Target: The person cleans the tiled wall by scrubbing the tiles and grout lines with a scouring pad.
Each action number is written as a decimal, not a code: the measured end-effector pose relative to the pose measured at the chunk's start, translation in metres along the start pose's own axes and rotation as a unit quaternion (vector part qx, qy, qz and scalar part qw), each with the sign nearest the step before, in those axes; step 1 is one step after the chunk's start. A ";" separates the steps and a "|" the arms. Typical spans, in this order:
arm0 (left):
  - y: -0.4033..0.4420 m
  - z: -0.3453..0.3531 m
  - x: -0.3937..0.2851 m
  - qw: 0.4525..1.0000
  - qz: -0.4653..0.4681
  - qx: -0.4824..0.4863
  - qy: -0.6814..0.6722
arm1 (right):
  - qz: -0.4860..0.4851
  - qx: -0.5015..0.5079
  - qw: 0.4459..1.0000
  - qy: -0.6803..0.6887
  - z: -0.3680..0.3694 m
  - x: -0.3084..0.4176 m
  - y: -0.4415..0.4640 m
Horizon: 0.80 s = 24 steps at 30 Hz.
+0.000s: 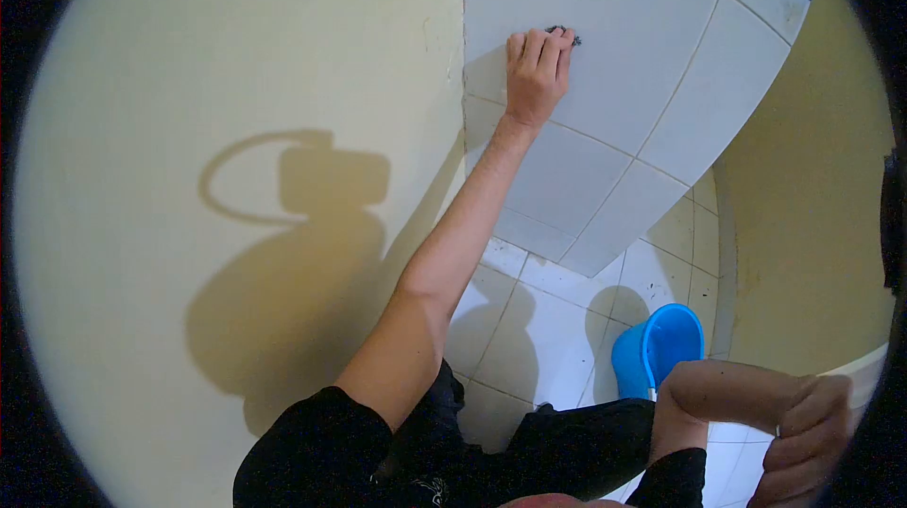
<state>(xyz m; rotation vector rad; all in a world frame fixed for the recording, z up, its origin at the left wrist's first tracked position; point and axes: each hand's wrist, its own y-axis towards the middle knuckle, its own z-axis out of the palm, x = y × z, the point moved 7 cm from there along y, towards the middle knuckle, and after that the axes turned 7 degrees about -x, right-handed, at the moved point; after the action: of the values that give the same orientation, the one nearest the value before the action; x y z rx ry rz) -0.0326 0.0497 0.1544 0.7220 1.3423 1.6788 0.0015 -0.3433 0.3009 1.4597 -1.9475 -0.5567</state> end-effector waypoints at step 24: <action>0.006 -0.004 -0.005 0.999 0.033 -0.023 0.003 | 0.012 -0.046 0.999 -0.012 0.015 0.014 0.003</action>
<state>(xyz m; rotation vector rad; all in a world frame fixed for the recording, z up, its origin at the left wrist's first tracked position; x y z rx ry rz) -0.0349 0.0429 0.1590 0.7414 1.2934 1.7591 -0.0136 -0.3560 0.2957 1.3772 -1.9286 -0.6478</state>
